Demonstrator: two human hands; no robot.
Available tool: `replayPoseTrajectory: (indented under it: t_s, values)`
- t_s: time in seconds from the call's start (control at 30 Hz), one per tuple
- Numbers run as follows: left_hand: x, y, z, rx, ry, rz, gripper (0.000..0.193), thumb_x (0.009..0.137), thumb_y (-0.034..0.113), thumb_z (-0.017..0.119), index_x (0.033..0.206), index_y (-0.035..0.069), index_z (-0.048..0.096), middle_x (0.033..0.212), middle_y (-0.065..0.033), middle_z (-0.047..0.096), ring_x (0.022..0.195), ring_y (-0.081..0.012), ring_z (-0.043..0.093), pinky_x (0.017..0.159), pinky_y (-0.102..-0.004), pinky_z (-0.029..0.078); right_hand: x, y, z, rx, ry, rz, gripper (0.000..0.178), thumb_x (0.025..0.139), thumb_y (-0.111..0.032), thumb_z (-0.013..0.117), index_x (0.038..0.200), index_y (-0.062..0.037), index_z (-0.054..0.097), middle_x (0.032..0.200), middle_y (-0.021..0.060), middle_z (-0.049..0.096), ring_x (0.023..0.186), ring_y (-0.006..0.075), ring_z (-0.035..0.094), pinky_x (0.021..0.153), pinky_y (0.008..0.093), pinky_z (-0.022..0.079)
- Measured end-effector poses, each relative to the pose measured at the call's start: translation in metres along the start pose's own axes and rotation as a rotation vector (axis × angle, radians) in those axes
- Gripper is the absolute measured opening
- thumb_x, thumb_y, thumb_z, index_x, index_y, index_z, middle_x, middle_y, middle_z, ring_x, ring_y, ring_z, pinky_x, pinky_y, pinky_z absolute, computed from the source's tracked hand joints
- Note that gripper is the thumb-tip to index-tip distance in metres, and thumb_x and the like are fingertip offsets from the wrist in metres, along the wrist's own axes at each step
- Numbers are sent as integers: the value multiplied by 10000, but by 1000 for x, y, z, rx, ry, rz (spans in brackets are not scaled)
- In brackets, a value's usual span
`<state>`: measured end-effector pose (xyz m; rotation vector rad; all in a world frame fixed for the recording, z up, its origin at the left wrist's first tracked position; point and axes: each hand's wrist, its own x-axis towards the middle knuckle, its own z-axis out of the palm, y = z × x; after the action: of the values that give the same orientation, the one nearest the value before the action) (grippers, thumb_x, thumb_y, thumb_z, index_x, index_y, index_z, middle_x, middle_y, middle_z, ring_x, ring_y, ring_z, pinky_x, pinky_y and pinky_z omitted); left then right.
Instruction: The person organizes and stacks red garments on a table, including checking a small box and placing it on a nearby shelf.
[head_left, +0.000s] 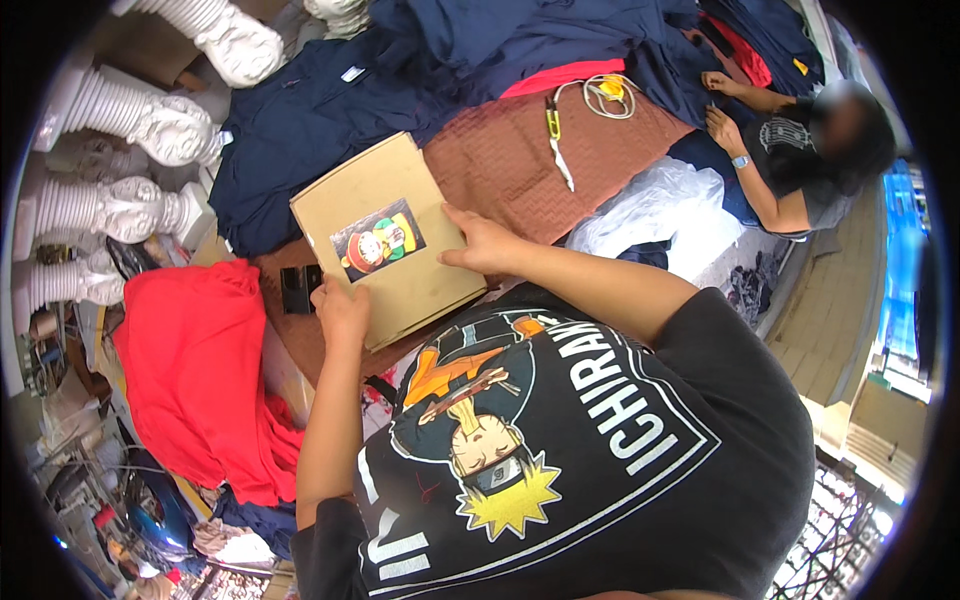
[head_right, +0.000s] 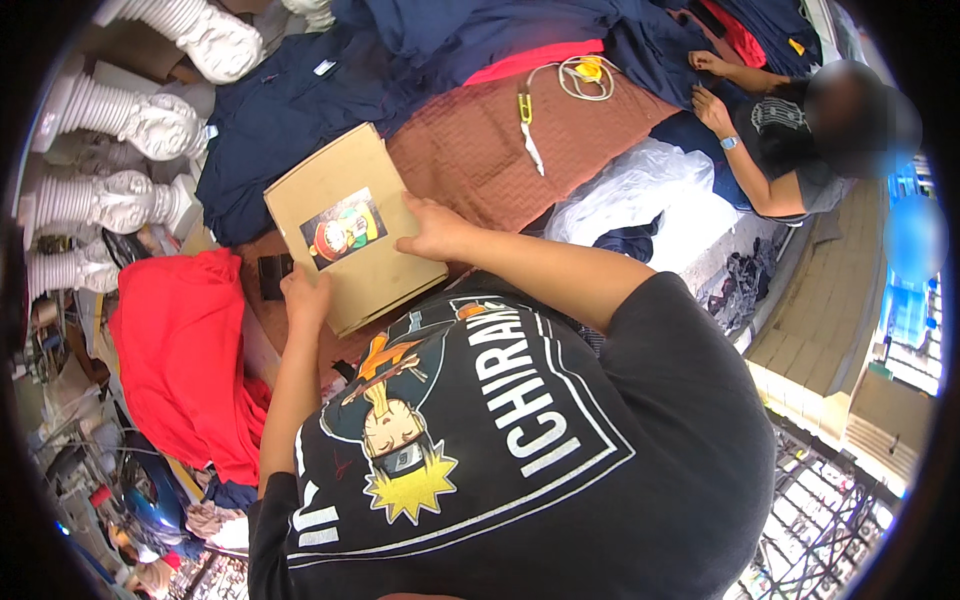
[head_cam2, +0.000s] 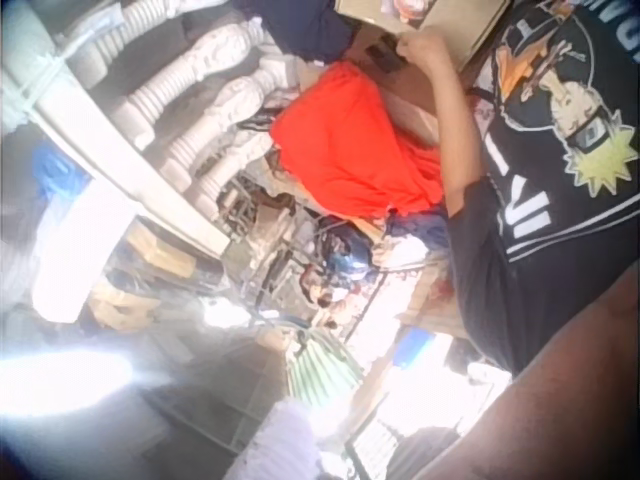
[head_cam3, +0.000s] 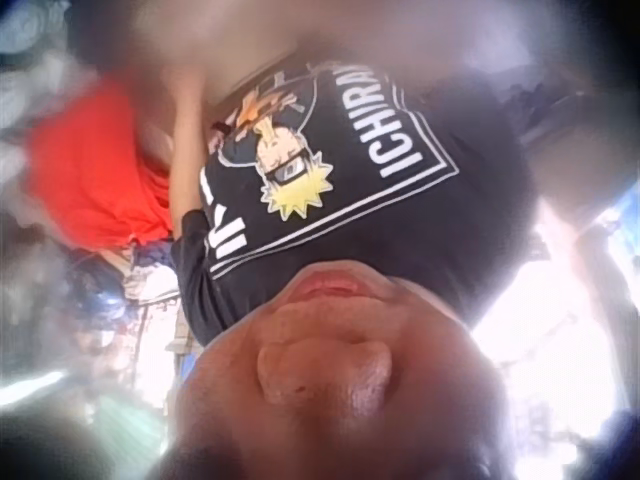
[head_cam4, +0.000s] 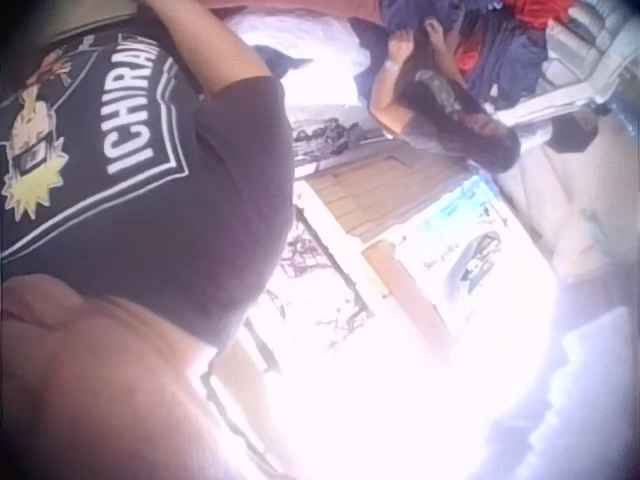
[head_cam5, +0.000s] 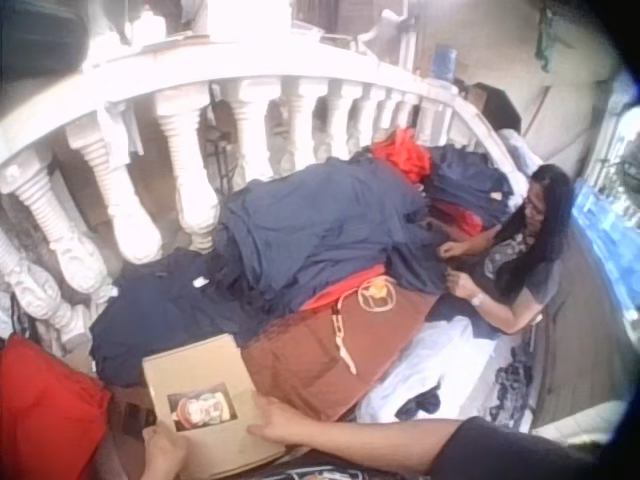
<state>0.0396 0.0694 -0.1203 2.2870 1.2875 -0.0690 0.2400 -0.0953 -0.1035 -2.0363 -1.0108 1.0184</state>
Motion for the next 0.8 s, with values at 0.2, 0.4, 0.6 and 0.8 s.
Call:
replayPoseTrajectory:
  t_s: [0.2,0.4,0.6,0.8]
  values:
    - [7,-5,-15,-140,-58,-37,484,766,229,566,1138,-78,525,1034,-217,606,944,-290,597,869,-308,439,6,10,5,406,-12,60,774,760,-141,644,1364,71,209,1300,240,416,1171,249,454,955,280,359]
    - [-7,-3,-22,-399,13,-85,459,765,190,546,1138,-77,528,1068,-221,603,975,-244,613,833,-302,461,8,21,12,479,-2,50,764,764,-144,635,1354,90,209,1291,236,425,1180,249,445,965,286,352]
    - [11,-25,-9,-651,-23,-257,328,783,126,541,1048,-64,575,928,-123,645,827,-154,609,751,-261,458,10,19,9,427,-5,37,829,720,-248,666,1340,99,239,1298,272,399,1196,287,432,972,299,352]
    - [16,-47,24,-562,6,-113,450,781,202,559,1163,-32,519,1103,-215,539,1052,-260,511,888,-311,404,14,24,11,289,-6,12,860,704,-279,671,1343,96,233,1332,288,344,1232,319,388,1005,319,320]
